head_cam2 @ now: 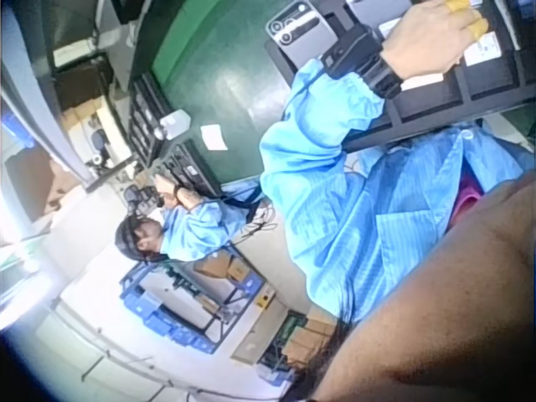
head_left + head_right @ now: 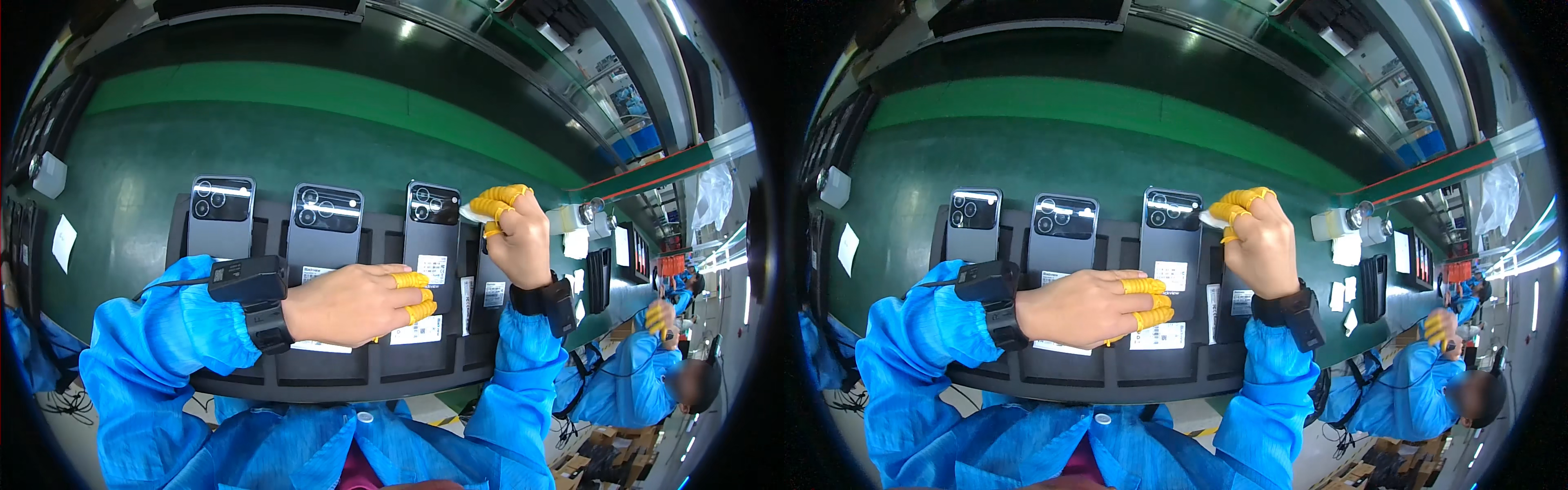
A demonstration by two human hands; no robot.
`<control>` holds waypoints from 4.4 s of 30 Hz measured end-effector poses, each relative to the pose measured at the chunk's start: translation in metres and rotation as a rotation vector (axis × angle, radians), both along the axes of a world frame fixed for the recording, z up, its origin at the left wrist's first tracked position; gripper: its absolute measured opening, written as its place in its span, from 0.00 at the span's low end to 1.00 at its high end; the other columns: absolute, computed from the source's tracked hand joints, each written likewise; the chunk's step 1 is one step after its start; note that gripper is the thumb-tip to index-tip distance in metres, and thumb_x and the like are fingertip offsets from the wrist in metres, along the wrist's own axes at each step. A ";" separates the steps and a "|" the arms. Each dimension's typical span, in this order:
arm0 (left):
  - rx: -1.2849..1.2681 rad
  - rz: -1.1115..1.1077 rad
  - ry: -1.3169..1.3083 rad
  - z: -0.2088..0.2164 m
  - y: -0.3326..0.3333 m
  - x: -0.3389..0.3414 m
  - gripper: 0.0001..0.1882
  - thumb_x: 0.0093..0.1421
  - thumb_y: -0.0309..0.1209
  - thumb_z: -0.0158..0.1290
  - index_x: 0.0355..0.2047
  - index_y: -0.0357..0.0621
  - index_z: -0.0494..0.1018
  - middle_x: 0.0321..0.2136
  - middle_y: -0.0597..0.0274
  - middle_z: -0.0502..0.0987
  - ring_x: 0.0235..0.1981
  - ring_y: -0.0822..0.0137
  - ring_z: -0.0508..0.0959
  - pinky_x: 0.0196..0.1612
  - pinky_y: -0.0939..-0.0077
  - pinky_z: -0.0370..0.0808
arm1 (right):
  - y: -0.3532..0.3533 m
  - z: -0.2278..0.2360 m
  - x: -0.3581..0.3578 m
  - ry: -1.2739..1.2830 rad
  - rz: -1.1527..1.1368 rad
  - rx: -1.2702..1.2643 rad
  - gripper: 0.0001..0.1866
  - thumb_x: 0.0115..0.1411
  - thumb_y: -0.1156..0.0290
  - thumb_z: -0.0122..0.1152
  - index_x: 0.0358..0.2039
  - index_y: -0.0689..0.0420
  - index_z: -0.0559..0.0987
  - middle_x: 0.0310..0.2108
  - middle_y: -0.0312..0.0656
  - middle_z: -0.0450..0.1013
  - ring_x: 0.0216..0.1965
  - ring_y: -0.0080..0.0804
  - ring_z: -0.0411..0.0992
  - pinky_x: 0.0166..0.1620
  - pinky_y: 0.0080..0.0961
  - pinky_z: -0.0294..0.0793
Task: Cleaning the back and camera lenses of mobile phones on an assembly line.
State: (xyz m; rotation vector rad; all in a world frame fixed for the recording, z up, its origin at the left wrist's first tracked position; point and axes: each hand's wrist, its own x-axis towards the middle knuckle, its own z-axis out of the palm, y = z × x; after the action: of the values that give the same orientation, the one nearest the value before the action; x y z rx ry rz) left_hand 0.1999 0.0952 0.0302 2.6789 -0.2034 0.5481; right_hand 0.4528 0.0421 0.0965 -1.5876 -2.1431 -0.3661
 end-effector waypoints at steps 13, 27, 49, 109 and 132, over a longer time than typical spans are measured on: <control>-0.003 0.015 -0.016 -0.002 0.000 -0.002 0.20 0.54 0.33 0.54 0.45 0.38 0.76 0.50 0.55 0.76 0.55 0.57 0.76 0.66 0.67 0.65 | 0.026 -0.007 -0.007 -0.127 0.006 0.088 0.08 0.39 0.84 0.60 0.23 0.63 0.82 0.32 0.47 0.75 0.34 0.45 0.73 0.39 0.36 0.77; -0.007 0.006 -0.019 0.000 0.000 -0.002 0.20 0.54 0.33 0.54 0.47 0.37 0.76 0.52 0.56 0.76 0.55 0.58 0.76 0.67 0.67 0.64 | 0.030 -0.013 -0.029 0.004 0.131 0.001 0.16 0.39 0.88 0.60 0.31 0.63 0.83 0.33 0.48 0.76 0.36 0.48 0.75 0.39 0.37 0.77; 0.004 0.002 0.005 0.001 0.000 -0.002 0.21 0.53 0.33 0.55 0.48 0.38 0.75 0.52 0.56 0.75 0.55 0.59 0.76 0.67 0.67 0.65 | -0.013 -0.003 -0.013 0.143 0.105 -0.171 0.07 0.35 0.84 0.61 0.20 0.65 0.81 0.23 0.48 0.71 0.27 0.51 0.73 0.34 0.39 0.77; 0.058 0.005 0.042 0.006 0.003 -0.003 0.25 0.52 0.31 0.56 0.52 0.41 0.73 0.46 0.59 0.77 0.49 0.62 0.79 0.69 0.64 0.63 | 0.027 -0.019 -0.032 0.076 0.149 0.078 0.14 0.40 0.85 0.61 0.31 0.63 0.84 0.34 0.47 0.76 0.36 0.45 0.75 0.43 0.36 0.77; -0.017 -0.003 0.037 0.007 0.000 -0.001 0.24 0.53 0.29 0.55 0.51 0.38 0.74 0.51 0.56 0.76 0.55 0.60 0.75 0.68 0.66 0.63 | 0.010 -0.008 -0.011 0.072 -0.072 0.096 0.13 0.40 0.87 0.60 0.29 0.63 0.83 0.35 0.47 0.77 0.36 0.46 0.75 0.41 0.37 0.78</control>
State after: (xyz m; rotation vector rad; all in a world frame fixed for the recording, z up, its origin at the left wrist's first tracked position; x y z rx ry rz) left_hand 0.1990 0.0955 0.0370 2.6696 -0.1914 0.4964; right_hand 0.4415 0.0524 0.0880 -1.6024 -1.9885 -0.4216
